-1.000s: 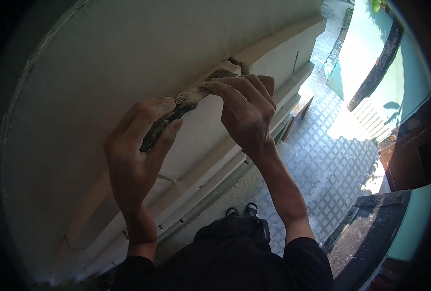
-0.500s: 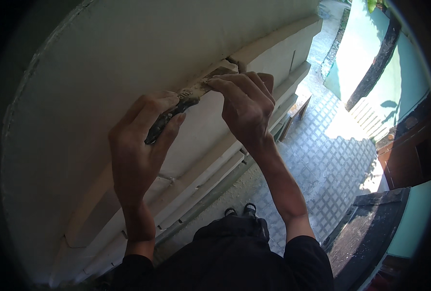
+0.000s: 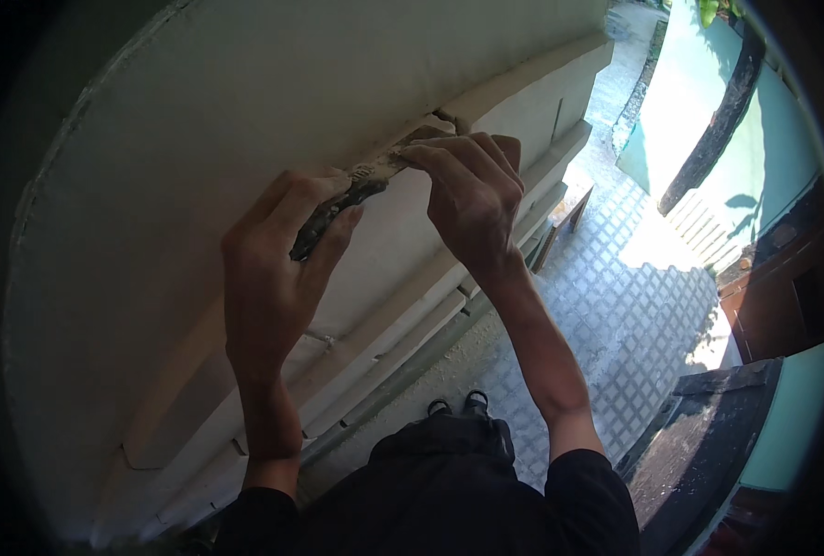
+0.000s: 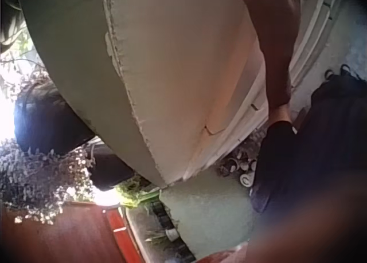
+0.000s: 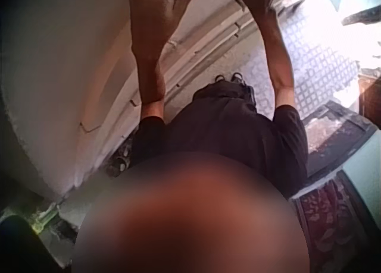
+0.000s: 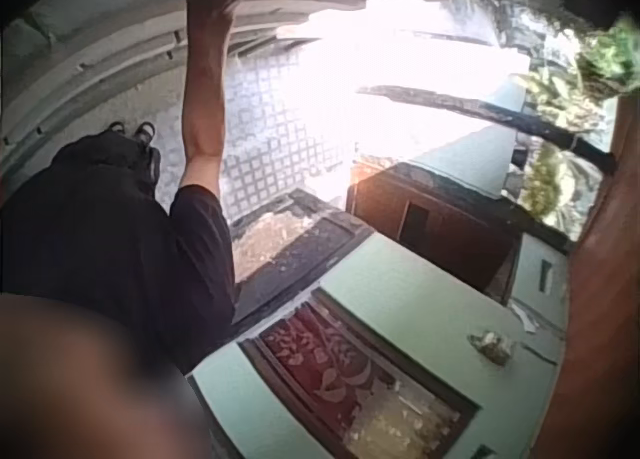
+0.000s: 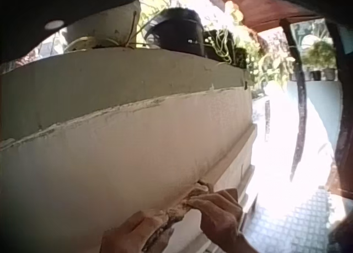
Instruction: Scraping and smoothing cracks or joints in a concrete or plaster wall using a putty knife.
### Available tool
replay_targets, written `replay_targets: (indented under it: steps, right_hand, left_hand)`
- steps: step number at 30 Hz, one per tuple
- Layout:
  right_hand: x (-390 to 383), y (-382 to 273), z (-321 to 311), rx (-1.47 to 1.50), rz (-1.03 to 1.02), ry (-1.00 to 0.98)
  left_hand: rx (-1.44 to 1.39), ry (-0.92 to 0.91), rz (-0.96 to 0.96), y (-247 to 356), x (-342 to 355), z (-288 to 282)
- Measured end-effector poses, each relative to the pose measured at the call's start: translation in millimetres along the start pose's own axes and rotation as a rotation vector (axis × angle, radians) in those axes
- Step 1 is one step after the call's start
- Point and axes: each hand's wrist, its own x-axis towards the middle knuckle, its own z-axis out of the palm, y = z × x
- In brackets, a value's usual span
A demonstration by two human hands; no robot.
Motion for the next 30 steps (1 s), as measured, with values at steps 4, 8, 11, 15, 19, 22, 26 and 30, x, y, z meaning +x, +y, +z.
replay_targets:
  steps: [4,8,11,15,19,22,26,30]
  right_hand:
    - [-0.3,2.6,-2.3,0.004,-0.033,-0.034]
    - [-1.7,-3.3,-7.7,-0.002,0.008,-0.033]
    - [-1.4,2.5,-6.0,-0.002,-0.024,-0.044]
    - [1.1,2.2,-1.4,-0.011,0.014,-0.006]
    - [-1.0,-5.9,-6.0,0.019,-0.048,-0.027]
    - [-2.5,0.3,-0.9,0.013,-0.033,-0.025]
    - [3.0,-1.7,-1.5,-0.012,-0.002,-0.017]
    - [-5.1,-9.4,-6.7,0.013,-0.009,-0.061]
  left_hand:
    - [-0.019,-0.039,-0.031,-3.3,2.6,3.0]
    - [-0.041,-0.057,-0.100,8.3,9.6,1.5]
    - [-0.036,-0.001,-0.059,5.0,4.2,1.0]
    - [-0.019,-0.050,-0.024,0.8,12.3,3.5]
    - [0.030,-0.003,0.038,5.5,2.0,-5.3]
    - [-0.011,-0.045,-0.028,0.9,3.2,-4.2]
    - [-0.029,-0.018,-0.058,7.6,8.2,-0.8]
    - [-0.044,-0.033,-0.062,5.8,1.2,-3.0]
